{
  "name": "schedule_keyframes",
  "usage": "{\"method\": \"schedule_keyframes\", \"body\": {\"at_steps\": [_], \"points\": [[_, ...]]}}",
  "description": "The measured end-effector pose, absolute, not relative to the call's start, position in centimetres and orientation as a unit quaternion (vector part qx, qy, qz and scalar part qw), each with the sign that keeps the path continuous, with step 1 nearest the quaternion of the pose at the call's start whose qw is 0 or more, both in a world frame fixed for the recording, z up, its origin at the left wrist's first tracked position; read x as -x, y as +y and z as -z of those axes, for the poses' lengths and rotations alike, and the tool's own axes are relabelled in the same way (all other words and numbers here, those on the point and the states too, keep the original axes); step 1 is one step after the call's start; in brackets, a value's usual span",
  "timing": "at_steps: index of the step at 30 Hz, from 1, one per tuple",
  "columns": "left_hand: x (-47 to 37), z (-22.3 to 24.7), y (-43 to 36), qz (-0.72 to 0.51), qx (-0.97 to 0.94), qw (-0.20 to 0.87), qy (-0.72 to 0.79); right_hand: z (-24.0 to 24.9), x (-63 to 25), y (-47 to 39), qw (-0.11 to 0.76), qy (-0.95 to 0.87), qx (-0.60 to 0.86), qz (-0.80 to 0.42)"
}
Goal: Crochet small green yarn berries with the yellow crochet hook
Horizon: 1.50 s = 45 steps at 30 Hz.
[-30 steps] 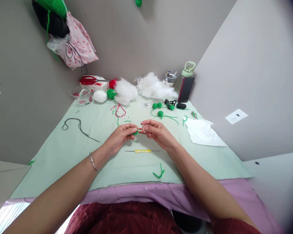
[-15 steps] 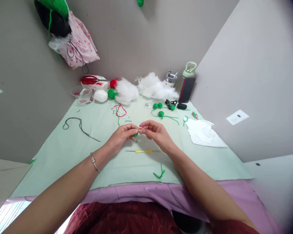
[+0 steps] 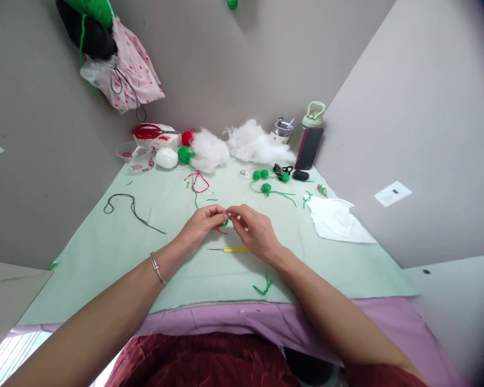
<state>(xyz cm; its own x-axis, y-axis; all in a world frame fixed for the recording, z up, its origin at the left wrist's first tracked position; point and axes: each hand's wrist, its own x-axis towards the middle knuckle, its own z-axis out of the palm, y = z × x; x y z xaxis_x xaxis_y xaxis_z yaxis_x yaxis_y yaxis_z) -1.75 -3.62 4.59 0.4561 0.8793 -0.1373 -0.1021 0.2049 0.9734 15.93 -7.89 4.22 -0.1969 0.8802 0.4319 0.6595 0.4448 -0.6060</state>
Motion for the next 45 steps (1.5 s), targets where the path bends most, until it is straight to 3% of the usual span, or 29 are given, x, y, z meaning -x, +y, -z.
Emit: {"method": "schedule_keyframes", "body": {"at_steps": [16, 25, 31, 45], "points": [[1.7, -4.1, -3.7, -0.354, -0.527, 0.673, 0.379, -4.7, -15.3, -8.1, 0.349, -0.756, 0.547, -0.083], [1.8, -4.7, -3.7, -0.348, -0.503, 0.706, 0.357, -5.0, -16.9, -6.8, 0.442, -0.644, 0.576, -0.240], [2.0, -4.4, -3.4, -0.392, -0.477, 0.704, 0.351, -5.4, -16.4, -6.7, 0.424, -0.619, 0.518, -0.411], [1.9, -4.9, -3.6, -0.372, -0.483, 0.717, 0.338, -5.9, -16.8, -6.7, 0.453, -0.553, 0.481, -0.507]]}}
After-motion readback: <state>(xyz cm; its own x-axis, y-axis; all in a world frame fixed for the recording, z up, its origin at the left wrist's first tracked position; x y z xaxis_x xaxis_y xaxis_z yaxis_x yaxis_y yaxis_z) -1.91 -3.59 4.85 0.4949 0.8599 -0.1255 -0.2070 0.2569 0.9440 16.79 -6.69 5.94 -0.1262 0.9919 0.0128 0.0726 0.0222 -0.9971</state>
